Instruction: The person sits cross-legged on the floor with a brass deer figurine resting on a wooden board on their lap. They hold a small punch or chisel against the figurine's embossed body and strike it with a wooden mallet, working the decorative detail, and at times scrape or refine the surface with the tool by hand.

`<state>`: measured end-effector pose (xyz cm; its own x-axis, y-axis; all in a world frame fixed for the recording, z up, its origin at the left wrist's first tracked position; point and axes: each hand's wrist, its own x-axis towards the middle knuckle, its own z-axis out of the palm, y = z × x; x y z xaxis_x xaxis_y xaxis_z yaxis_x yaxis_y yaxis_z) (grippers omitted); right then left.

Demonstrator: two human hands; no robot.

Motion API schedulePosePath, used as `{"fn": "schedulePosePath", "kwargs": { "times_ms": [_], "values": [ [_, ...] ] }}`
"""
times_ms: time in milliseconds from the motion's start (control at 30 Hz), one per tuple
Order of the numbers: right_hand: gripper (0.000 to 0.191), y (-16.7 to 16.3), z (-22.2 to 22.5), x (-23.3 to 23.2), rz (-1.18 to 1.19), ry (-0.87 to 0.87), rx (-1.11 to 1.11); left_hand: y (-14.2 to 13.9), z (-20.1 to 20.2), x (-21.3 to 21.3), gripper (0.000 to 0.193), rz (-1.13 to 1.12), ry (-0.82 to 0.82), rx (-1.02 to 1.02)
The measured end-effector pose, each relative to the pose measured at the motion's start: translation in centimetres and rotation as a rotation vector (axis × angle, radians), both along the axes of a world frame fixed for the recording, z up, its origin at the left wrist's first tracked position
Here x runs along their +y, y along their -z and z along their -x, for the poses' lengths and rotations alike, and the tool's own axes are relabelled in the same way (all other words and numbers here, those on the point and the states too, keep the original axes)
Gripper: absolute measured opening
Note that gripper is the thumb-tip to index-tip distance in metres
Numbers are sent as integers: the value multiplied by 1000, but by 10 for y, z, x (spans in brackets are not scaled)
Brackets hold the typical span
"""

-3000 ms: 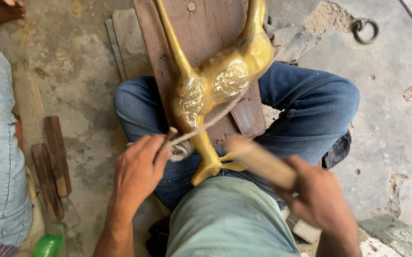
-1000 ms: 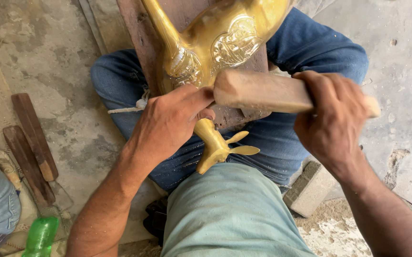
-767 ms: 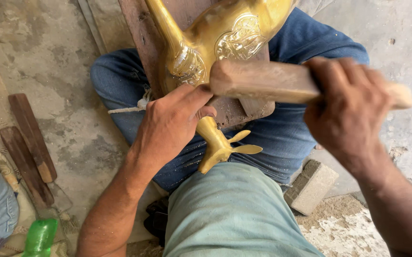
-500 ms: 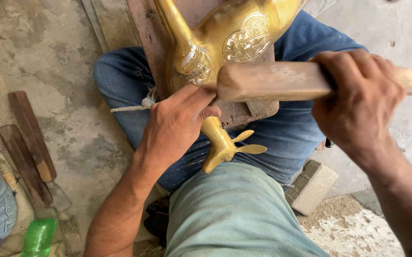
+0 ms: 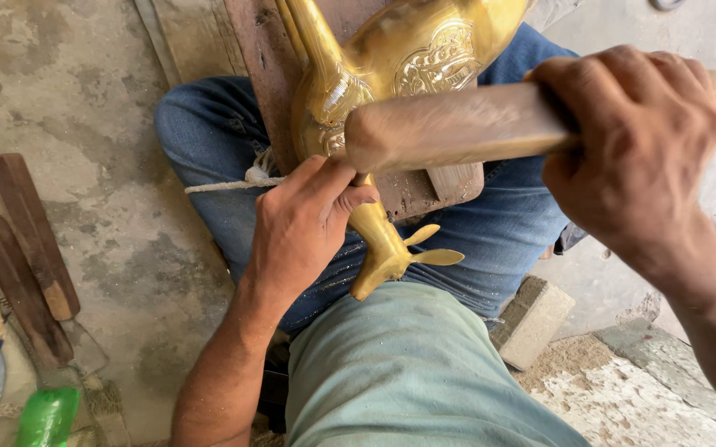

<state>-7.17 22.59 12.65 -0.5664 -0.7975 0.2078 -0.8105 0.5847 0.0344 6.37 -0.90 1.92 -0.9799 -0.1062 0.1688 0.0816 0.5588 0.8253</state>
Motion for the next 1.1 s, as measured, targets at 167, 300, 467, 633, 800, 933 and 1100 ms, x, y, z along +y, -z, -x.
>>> {"fn": "schedulePosePath", "kwargs": {
  "times_ms": [167, 300, 467, 633, 800, 933, 1100],
  "values": [
    [26, -7, 0, -5, 120, 108, -260, 6, -5, 2, 26, -51, -57, 47],
    [32, -13, 3, -18, 29, 79, -164, 9, -11, 5, 25, -153, -103, 52],
    [40, -24, 3, -30, -68, 6, -111, 14, -16, 7, 25, -149, -127, 104],
    [42, -30, 5, -40, -148, 12, -160, 20, -19, 10, 21, -130, -151, 137],
    [48, -40, 4, -51, -169, 43, -217, 25, -23, 12, 18, -215, -177, 116],
    [42, -48, -1, -61, -208, -100, -3, 27, -24, 13, 20, -136, -210, 125],
    [32, -50, -3, -73, -154, 41, -234, 26, -24, 16, 20, -238, -212, 111]
  ]
}}
